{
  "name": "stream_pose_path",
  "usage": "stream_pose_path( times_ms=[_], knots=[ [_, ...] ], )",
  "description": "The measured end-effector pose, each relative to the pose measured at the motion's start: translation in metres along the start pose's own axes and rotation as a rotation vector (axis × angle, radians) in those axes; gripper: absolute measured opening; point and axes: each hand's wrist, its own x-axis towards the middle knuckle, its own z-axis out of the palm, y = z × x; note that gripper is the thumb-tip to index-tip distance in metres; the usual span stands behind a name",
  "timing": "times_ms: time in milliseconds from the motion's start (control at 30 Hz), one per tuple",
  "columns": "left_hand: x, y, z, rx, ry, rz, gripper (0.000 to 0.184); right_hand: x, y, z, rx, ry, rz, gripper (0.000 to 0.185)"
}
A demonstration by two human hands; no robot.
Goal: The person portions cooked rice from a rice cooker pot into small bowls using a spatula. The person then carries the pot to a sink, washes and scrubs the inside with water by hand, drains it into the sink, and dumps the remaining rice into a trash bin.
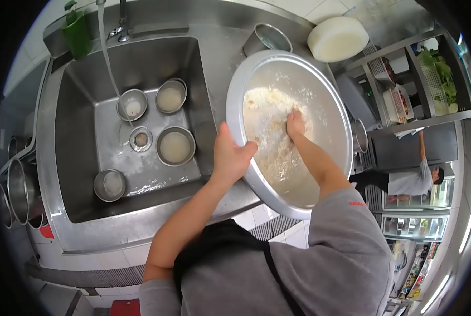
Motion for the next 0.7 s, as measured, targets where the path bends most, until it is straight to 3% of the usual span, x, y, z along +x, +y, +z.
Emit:
stream_pose_path(
  times_ms=[67,100,200,267,367,433,467,533,567,633,667,700],
  knots=[
    [-0.002,0.000,-0.002,0.006,0.003,-0.013,0.036,-0.012,-0.007,-0.005,-0.027,-0.041,0.091,0.038],
    [0.000,0.002,-0.001,0.000,0.006,-0.012,0.036,-0.031,0.010,0.019,-0.253,-0.033,-0.126,0.046],
    [0.003,0.002,-0.003,-0.027,-0.003,-0.047,0.036,-0.128,-0.042,-0.023,-0.307,-0.180,-0.275,0.056],
    [0.005,0.005,-0.006,-0.007,-0.013,-0.045,0.036,-0.140,-0.055,-0.030,-0.401,-0.294,-0.142,0.057],
    [0.006,0.002,-0.006,0.001,-0.048,-0.047,0.036,-0.066,-0.023,-0.001,-0.259,-0.012,-0.143,0.043],
    [0.005,-0.003,-0.005,-0.020,-0.054,-0.023,0.037,-0.024,-0.027,-0.023,-0.067,-0.228,0.167,0.032],
    [0.004,-0.007,-0.004,-0.029,-0.053,-0.023,0.037,-0.023,-0.014,-0.020,-0.060,-0.228,0.167,0.032],
    [0.008,-0.002,-0.008,-0.033,-0.049,-0.008,0.037,-0.022,-0.006,-0.009,-0.105,0.101,0.031,0.026],
    [0.007,0.004,-0.008,-0.018,-0.041,-0.032,0.037,-0.040,-0.010,-0.006,-0.228,-0.039,0.119,0.032],
    [0.003,0.005,-0.003,-0.020,-0.055,-0.065,0.037,-0.108,-0.008,0.005,-0.366,0.092,-0.299,0.040],
    [0.003,0.003,-0.003,-0.019,-0.048,-0.062,0.037,-0.129,-0.018,-0.007,-0.370,0.089,-0.291,0.040],
    [0.003,0.001,-0.005,-0.016,-0.034,-0.058,0.037,-0.145,-0.039,-0.029,-0.364,-0.110,-0.209,0.043]
  ],
)
